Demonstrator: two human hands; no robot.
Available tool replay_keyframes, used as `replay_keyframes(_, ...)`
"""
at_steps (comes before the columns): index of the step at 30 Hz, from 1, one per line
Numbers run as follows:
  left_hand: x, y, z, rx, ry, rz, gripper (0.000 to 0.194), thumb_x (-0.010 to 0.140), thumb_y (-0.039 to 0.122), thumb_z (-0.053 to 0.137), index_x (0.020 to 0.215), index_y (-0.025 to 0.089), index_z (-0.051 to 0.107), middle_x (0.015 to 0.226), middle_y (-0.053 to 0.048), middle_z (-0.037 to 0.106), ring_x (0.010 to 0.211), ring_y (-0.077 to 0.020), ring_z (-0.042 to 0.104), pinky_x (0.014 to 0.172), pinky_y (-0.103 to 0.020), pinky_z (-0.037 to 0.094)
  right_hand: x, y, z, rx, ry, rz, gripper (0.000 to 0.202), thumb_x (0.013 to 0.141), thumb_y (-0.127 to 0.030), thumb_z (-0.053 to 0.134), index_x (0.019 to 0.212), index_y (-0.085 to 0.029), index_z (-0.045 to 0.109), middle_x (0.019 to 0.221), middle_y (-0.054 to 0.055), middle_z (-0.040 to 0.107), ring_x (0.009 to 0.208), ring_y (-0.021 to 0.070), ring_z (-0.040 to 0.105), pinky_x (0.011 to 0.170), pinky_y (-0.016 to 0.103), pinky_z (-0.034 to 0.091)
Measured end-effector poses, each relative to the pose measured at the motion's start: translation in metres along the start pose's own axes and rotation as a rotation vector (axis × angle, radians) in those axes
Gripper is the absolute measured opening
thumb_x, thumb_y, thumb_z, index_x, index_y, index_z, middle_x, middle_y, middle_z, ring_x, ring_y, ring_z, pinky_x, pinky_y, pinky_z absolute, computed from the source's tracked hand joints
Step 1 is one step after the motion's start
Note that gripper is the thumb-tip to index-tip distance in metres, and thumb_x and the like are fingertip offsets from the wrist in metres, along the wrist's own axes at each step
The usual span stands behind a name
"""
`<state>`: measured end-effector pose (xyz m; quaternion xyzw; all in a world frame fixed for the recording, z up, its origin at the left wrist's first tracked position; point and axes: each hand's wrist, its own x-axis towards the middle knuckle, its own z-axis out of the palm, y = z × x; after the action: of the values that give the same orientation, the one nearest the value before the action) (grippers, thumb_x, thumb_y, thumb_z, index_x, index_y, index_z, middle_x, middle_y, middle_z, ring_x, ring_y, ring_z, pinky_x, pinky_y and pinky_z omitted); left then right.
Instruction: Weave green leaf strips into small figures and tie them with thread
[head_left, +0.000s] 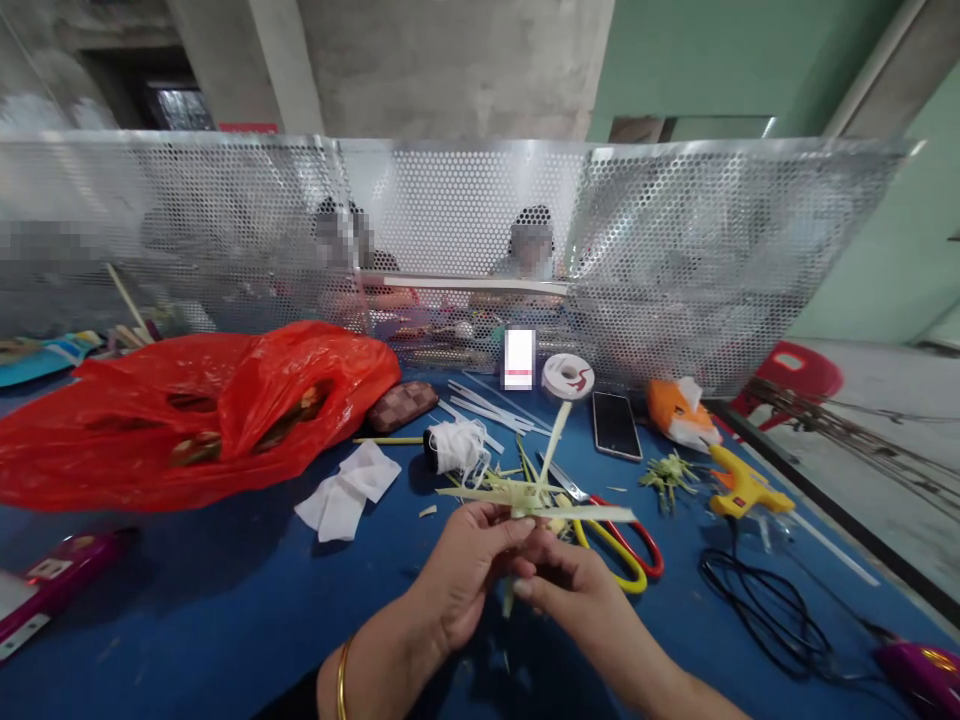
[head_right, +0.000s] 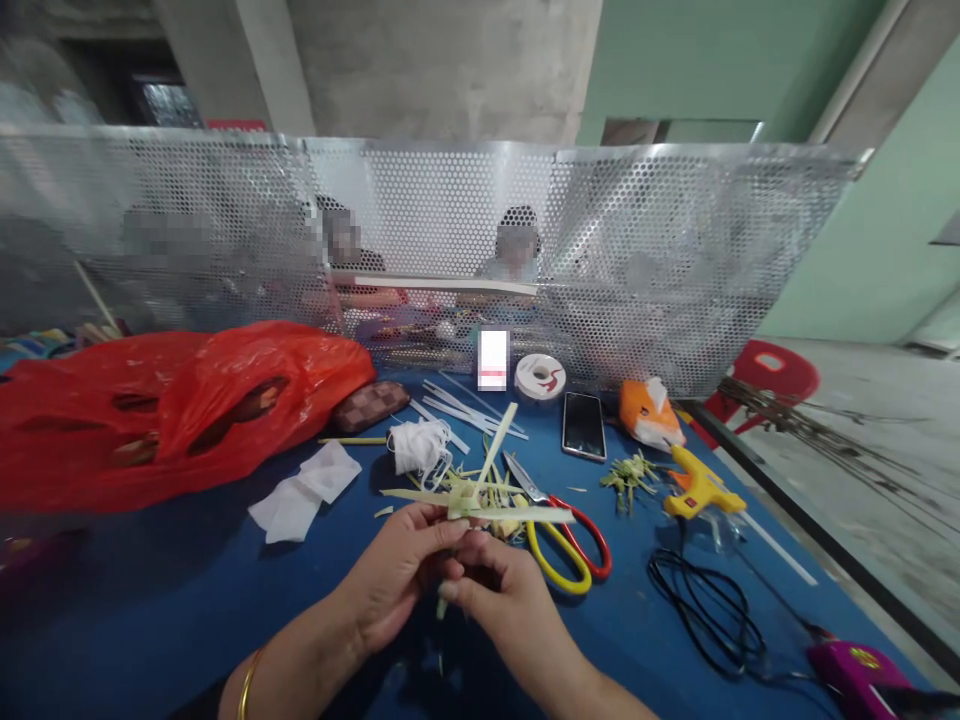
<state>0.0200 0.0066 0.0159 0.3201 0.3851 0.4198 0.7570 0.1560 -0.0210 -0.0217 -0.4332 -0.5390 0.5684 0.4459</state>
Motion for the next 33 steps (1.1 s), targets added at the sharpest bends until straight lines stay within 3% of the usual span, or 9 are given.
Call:
replay_keyframes(3, -0.001, 0.000, 0.003, 0.030, 0.053, -0.004, 0.012, 0.068, 0.016, 0.075, 0.078, 0.010, 0.072, 0.081, -0.010, 0.073, 0.060, -0.0121, 0.066, 0.042, -0.014, 0.043, -0.001, 0.004, 0.002, -0.019, -0.006, 0.018, 0.024, 0.074, -0.038, 0.072, 0.077, -0.015, 0.068, 0.068, 0.000, 0.060, 0.060, 0.0112, 0.048, 0.057, 0.023, 0.041)
replay_keyframes(7, 0.000, 0.000, 0.005, 0.036, 0.064, -0.022, 0.015, 0.066, 0.019, 0.077, 0.077, 0.009, 0.071, 0.081, -0.012, 0.073, 0.063, -0.0142, 0.068, 0.039, -0.013, 0.040, -0.002, 0.010, 0.005, -0.118, 0.035, -0.061, 0.022, 0.078, -0.036, 0.068, 0.078, -0.014, 0.070, 0.073, 0.003, 0.063, 0.066, 0.0143, 0.051, 0.061, 0.025, 0.042)
replay_keyframes(12, 0.002, -0.003, 0.003, 0.061, 0.001, -0.013, 0.023, 0.063, 0.024, 0.081, 0.079, 0.010, 0.072, 0.081, -0.011, 0.073, 0.067, -0.0143, 0.067, 0.041, -0.014, 0.040, -0.003, 0.013, 0.007, -0.109, 0.045, -0.016, 0.026, 0.080, -0.040, 0.063, 0.073, -0.015, 0.066, 0.064, 0.000, 0.054, 0.055, 0.0117, 0.044, 0.052, 0.023, 0.038)
replay_keyframes(15, 0.002, -0.003, 0.000, 0.092, 0.007, 0.021, 0.024, 0.063, 0.029, 0.081, 0.075, 0.010, 0.072, 0.075, -0.010, 0.072, 0.060, -0.0125, 0.064, 0.040, -0.015, 0.038, -0.004, 0.009, 0.005, -0.202, 0.022, -0.092, 0.018, 0.082, -0.030, 0.058, 0.070, -0.017, 0.063, 0.065, -0.001, 0.053, 0.059, 0.0129, 0.045, 0.056, 0.023, 0.038)
replay_keyframes(19, 0.003, 0.000, -0.001, 0.117, 0.044, 0.051, 0.026, 0.065, 0.030, 0.080, 0.076, 0.008, 0.072, 0.066, -0.009, 0.070, 0.055, -0.0113, 0.061, 0.038, -0.015, 0.036, -0.009, 0.006, 0.005, -0.377, -0.099, -0.110, 0.016, 0.079, -0.017, 0.053, 0.063, -0.018, 0.055, 0.065, -0.002, 0.050, 0.064, 0.0130, 0.046, 0.062, 0.024, 0.038)
replay_keyframes(24, 0.003, 0.000, 0.000, 0.117, 0.044, 0.051, 0.031, 0.066, 0.023, 0.078, 0.093, 0.009, 0.072, 0.075, -0.010, 0.073, 0.058, -0.0127, 0.064, 0.033, -0.014, 0.031, -0.013, 0.006, 0.008, -0.274, -0.269, 0.091, 0.016, 0.076, -0.017, 0.050, 0.061, -0.019, 0.047, 0.057, -0.005, 0.042, 0.051, 0.0092, 0.040, 0.050, 0.020, 0.032)
replay_keyframes(33, 0.002, -0.003, 0.001, 0.142, 0.030, 0.034, 0.033, 0.068, 0.019, 0.074, 0.099, 0.011, 0.070, 0.080, -0.010, 0.074, 0.058, -0.0123, 0.065, 0.031, -0.012, 0.028, -0.014, -0.006, 0.002, -0.256, -0.427, 0.119, 0.015, 0.074, -0.015, 0.049, 0.059, -0.019, 0.047, 0.057, -0.005, 0.044, 0.050, 0.0079, 0.040, 0.048, 0.018, 0.033)
